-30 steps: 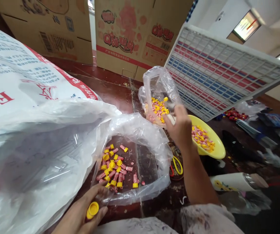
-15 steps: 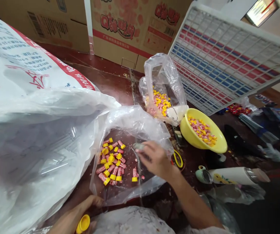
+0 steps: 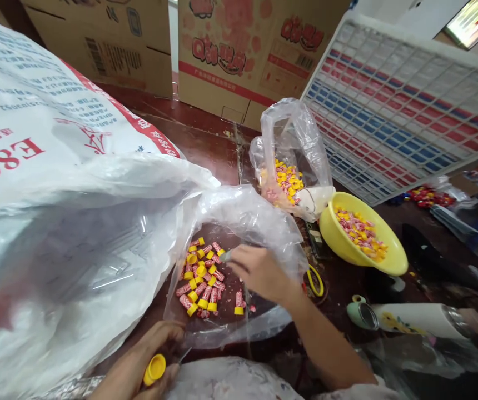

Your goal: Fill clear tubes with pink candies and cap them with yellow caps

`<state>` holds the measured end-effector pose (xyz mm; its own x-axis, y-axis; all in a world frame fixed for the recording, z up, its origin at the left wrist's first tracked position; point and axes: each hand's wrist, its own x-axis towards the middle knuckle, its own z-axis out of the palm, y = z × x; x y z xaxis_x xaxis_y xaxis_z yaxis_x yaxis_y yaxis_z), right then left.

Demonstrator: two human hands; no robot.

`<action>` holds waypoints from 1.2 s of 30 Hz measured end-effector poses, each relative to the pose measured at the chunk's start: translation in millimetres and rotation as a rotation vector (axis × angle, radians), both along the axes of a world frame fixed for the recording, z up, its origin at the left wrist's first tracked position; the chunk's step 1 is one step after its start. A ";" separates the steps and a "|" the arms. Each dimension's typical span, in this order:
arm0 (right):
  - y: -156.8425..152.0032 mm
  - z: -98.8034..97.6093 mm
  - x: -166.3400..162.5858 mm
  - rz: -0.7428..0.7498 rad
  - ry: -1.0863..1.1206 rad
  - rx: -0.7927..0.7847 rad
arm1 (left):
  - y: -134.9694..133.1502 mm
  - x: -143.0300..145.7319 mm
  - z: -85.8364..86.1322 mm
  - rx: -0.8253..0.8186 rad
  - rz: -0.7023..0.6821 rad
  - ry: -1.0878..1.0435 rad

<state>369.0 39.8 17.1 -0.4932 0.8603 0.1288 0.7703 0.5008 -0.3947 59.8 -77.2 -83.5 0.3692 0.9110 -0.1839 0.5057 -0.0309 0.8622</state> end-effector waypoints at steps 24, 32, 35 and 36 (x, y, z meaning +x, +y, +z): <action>-49.9 -11.8 -58.1 -0.138 1.206 -0.790 | 45.8 69.1 98.2 -0.605 0.346 -0.609; -40.6 -13.1 -36.8 -0.317 1.213 -0.515 | 38.1 61.6 94.1 -0.602 0.381 -0.552; -38.5 -3.8 -26.7 -0.161 0.969 -0.600 | 35.5 61.2 95.4 -0.603 0.372 -0.526; -40.3 -1.5 -27.3 -0.074 0.862 -0.625 | 35.3 61.9 94.5 -0.602 0.361 -0.521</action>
